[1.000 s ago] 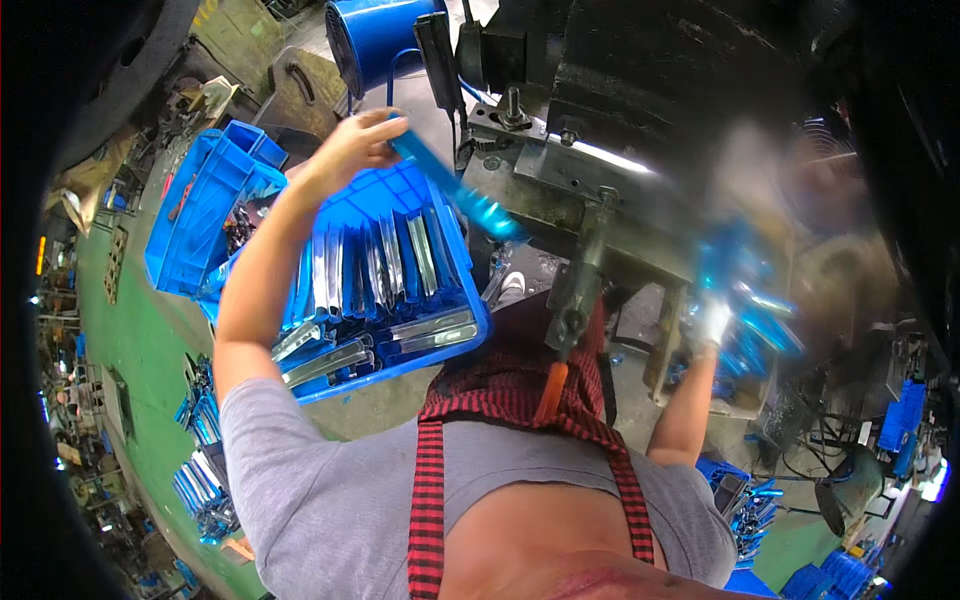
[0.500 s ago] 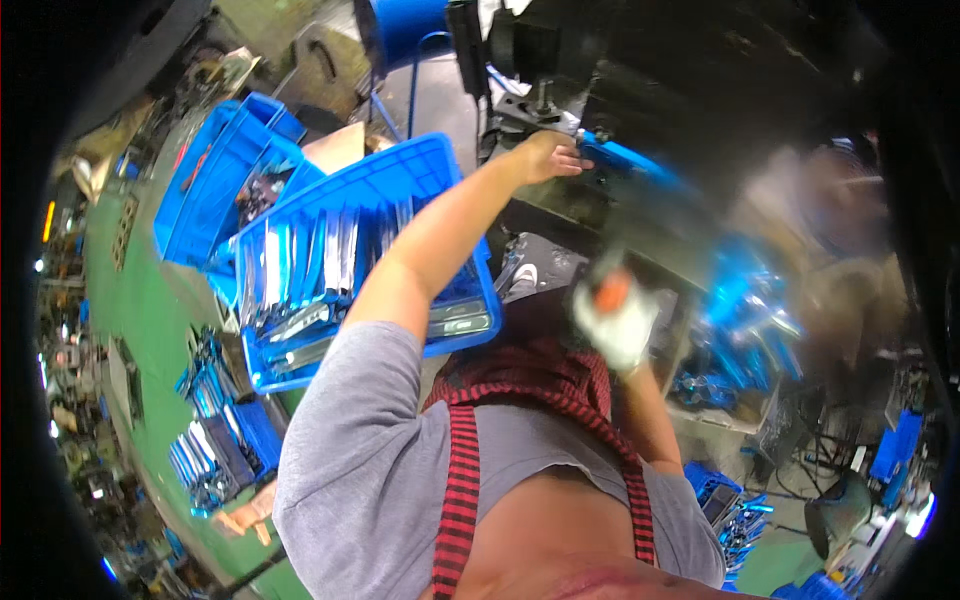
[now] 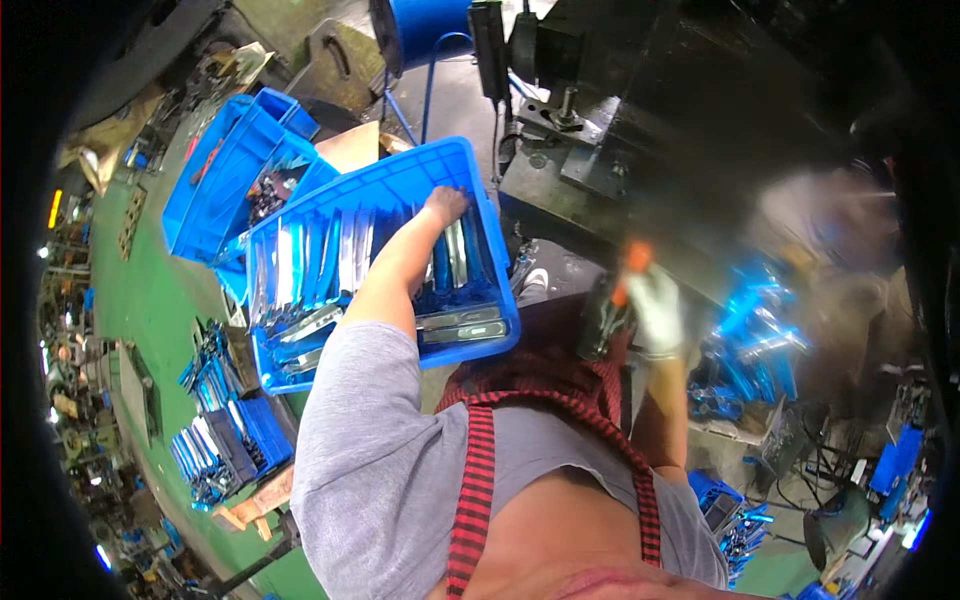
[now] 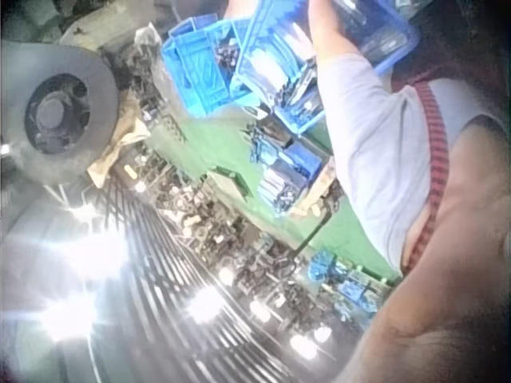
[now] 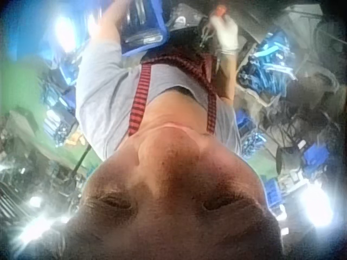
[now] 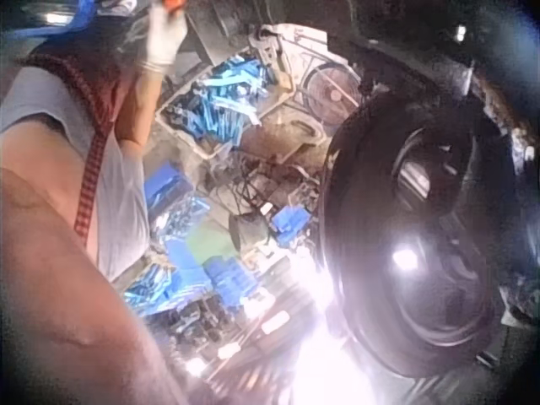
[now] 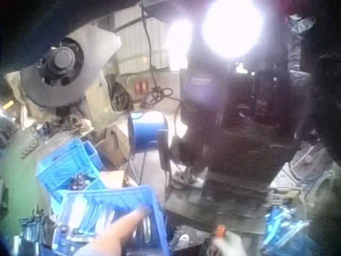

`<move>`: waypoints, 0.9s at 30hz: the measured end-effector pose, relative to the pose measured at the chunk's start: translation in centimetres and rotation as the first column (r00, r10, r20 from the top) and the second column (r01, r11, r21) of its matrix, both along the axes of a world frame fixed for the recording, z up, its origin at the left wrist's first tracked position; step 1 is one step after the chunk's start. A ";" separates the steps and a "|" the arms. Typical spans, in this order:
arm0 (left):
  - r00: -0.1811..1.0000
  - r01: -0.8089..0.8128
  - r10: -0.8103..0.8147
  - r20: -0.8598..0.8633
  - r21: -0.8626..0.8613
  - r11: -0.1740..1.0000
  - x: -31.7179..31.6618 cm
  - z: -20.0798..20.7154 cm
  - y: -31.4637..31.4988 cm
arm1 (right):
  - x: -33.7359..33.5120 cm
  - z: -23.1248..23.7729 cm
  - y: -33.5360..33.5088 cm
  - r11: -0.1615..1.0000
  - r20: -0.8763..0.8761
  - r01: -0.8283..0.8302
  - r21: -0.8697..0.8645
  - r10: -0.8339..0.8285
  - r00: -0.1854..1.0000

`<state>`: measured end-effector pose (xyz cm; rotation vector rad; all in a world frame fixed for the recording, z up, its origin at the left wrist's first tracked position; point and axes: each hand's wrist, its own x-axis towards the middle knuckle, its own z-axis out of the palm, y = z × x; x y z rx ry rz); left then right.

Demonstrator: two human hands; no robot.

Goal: The person repeatedly takes metal pieces from a blue bin, positions them into a machine press, pulls a lever to press them, and places the processed pieces into a container.

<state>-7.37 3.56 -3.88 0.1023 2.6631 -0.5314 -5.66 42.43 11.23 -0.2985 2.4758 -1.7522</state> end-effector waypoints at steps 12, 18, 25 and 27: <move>0.972 0.222 -0.235 -0.026 0.445 0.868 5.6 21.7 -1.1 | -12.2 -3.7 3.9 0.814 -0.267 0.355 0.461 -0.255 0.930; 0.846 -0.120 0.532 0.026 0.983 0.142 2.4 29.2 0.5 | -4.8 -10.0 19.4 0.906 0.149 0.411 0.099 -0.422 0.894; 0.599 -0.194 0.433 0.674 0.647 -0.737 -7.2 13.0 8.9 | 4.2 -2.9 6.8 0.971 -0.053 0.239 0.003 -0.238 0.970; 0.655 -0.172 0.136 0.743 0.322 -0.931 -9.1 10.4 13.9 | 7.3 -0.4 3.3 0.870 -0.474 -0.107 0.481 0.361 0.803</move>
